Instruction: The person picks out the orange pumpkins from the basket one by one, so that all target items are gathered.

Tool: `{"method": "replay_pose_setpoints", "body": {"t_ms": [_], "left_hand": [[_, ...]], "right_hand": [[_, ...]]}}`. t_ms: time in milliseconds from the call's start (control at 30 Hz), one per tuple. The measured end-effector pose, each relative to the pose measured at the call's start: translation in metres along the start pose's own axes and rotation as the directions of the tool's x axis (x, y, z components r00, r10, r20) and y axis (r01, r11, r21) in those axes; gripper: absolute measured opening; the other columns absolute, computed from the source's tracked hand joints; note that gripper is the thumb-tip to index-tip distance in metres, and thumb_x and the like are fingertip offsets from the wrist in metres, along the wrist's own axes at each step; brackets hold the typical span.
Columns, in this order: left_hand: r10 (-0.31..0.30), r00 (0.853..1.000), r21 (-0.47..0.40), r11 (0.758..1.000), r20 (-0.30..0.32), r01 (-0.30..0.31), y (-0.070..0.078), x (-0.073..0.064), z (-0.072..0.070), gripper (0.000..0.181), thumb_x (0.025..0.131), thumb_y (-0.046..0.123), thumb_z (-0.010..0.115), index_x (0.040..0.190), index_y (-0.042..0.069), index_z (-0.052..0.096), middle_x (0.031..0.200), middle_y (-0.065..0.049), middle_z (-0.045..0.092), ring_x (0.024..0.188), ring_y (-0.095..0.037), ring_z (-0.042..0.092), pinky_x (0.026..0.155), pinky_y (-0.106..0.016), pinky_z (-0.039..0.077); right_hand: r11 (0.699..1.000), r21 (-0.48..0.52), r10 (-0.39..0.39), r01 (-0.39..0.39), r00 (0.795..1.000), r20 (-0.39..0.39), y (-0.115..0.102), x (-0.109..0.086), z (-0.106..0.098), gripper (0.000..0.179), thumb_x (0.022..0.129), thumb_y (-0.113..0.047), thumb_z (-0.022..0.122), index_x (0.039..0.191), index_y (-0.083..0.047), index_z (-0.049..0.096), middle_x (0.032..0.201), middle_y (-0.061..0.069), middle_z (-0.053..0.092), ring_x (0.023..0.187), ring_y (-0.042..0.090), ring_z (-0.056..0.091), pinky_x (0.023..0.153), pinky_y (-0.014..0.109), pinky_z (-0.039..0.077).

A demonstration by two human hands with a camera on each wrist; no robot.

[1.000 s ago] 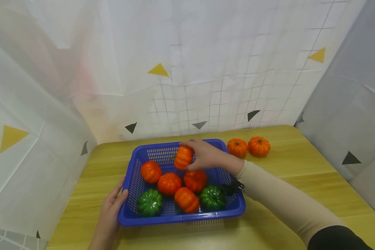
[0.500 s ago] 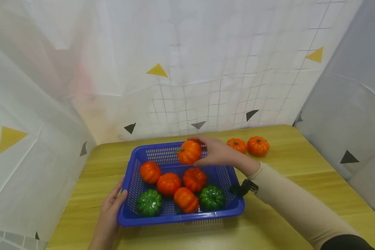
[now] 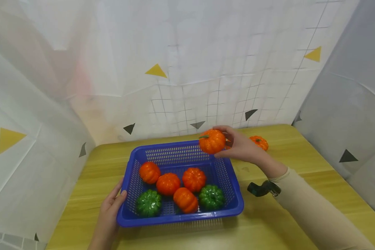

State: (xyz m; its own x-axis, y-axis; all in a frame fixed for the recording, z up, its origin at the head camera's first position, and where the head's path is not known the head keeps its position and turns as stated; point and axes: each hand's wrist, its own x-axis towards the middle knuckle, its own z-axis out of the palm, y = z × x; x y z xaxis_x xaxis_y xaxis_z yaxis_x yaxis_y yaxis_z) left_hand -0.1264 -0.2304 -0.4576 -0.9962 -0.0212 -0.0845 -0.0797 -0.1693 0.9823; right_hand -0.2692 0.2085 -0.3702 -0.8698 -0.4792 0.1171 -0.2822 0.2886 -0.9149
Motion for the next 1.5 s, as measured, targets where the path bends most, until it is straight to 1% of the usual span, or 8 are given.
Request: {"method": "replay_pose_setpoints", "body": {"t_ms": [200,333,500,933,1167,1267,1433,1500], "left_hand": [[0.01,1.0,-0.014,1.0,0.015,-0.01,-0.002,-0.001,-0.002,0.057,0.107,0.028,0.047,0.158,0.015,0.026,0.126,-0.01,0.065,0.1,-0.026,0.069,0.081,-0.047,0.058],[0.004,1.0,-0.016,1.0,0.021,-0.004,-0.003,0.0,-0.003,0.057,0.106,0.029,0.047,0.158,0.016,0.027,0.128,-0.01,0.064,0.102,-0.027,0.068,0.082,-0.047,0.058],[-0.001,1.0,-0.015,1.0,0.026,0.001,-0.002,0.001,-0.002,0.057,0.106,0.029,0.047,0.158,0.017,0.025,0.129,-0.01,0.064,0.102,-0.026,0.068,0.083,-0.046,0.058],[-0.018,1.0,-0.009,1.0,0.015,0.018,-0.001,0.0,-0.001,0.058,0.106,0.032,0.048,0.158,0.019,0.027,0.13,-0.013,0.062,0.102,-0.028,0.068,0.082,-0.047,0.058],[-0.011,1.0,-0.004,1.0,0.023,0.011,-0.001,0.0,-0.002,0.057,0.106,0.031,0.047,0.158,0.018,0.026,0.13,-0.013,0.063,0.101,-0.028,0.068,0.082,-0.047,0.058],[-0.008,1.0,-0.011,1.0,0.026,0.008,-0.001,0.001,-0.002,0.057,0.106,0.031,0.047,0.158,0.019,0.026,0.129,-0.011,0.063,0.102,-0.028,0.068,0.082,-0.047,0.058],[0.01,0.999,-0.025,1.0,0.032,-0.009,-0.003,0.001,-0.003,0.056,0.107,0.028,0.047,0.158,0.017,0.026,0.128,-0.012,0.064,0.101,-0.027,0.068,0.081,-0.047,0.058],[0.014,0.999,-0.027,1.0,0.035,-0.013,-0.004,0.001,-0.003,0.056,0.107,0.028,0.046,0.158,0.016,0.026,0.127,-0.013,0.064,0.1,-0.027,0.069,0.08,-0.047,0.058]], "right_hand": [[0.999,0.036,0.001,0.004,0.991,-0.134,0.016,-0.017,-0.028,0.092,0.074,-0.013,0.089,0.149,-0.017,0.035,0.146,0.005,0.044,0.132,0.028,0.046,0.098,0.036,0.051],[1.0,0.01,0.001,0.001,0.974,-0.228,0.027,-0.03,-0.047,0.091,0.075,-0.01,0.088,0.149,-0.018,0.034,0.147,0.003,0.041,0.133,0.027,0.045,0.099,0.027,0.049],[1.0,-0.01,0.013,-0.017,0.946,-0.325,0.043,-0.046,-0.068,0.092,0.078,-0.011,0.086,0.152,-0.018,0.032,0.149,0.005,0.039,0.13,0.03,0.046,0.093,0.019,0.05],[0.994,0.062,0.112,-0.094,0.876,-0.469,0.084,-0.072,-0.105,0.094,0.085,-0.008,0.079,0.157,-0.017,0.02,0.158,0.015,0.023,0.135,0.033,0.038,0.084,0.014,0.052],[0.986,0.043,0.16,-0.161,0.841,-0.517,0.105,-0.082,-0.122,0.096,0.086,-0.019,0.08,0.158,-0.022,0.016,0.159,0.018,0.018,0.14,0.038,0.032,0.084,0.009,0.048],[0.973,0.008,0.202,-0.233,0.825,-0.527,0.113,-0.085,-0.127,0.1,0.086,-0.028,0.08,0.159,-0.022,0.012,0.162,0.017,0.015,0.139,0.041,0.031,0.091,0.016,0.049],[0.948,-0.033,0.247,-0.315,0.801,-0.546,0.128,-0.089,-0.134,0.105,0.085,-0.034,0.079,0.16,-0.018,0.007,0.162,0.018,0.015,0.138,0.043,0.033,0.106,0.048,0.043],[0.944,-0.041,0.252,-0.328,0.794,-0.553,0.134,-0.09,-0.136,0.106,0.085,-0.035,0.08,0.16,-0.018,0.007,0.162,0.019,0.015,0.137,0.043,0.033,0.107,0.049,0.042]]}}
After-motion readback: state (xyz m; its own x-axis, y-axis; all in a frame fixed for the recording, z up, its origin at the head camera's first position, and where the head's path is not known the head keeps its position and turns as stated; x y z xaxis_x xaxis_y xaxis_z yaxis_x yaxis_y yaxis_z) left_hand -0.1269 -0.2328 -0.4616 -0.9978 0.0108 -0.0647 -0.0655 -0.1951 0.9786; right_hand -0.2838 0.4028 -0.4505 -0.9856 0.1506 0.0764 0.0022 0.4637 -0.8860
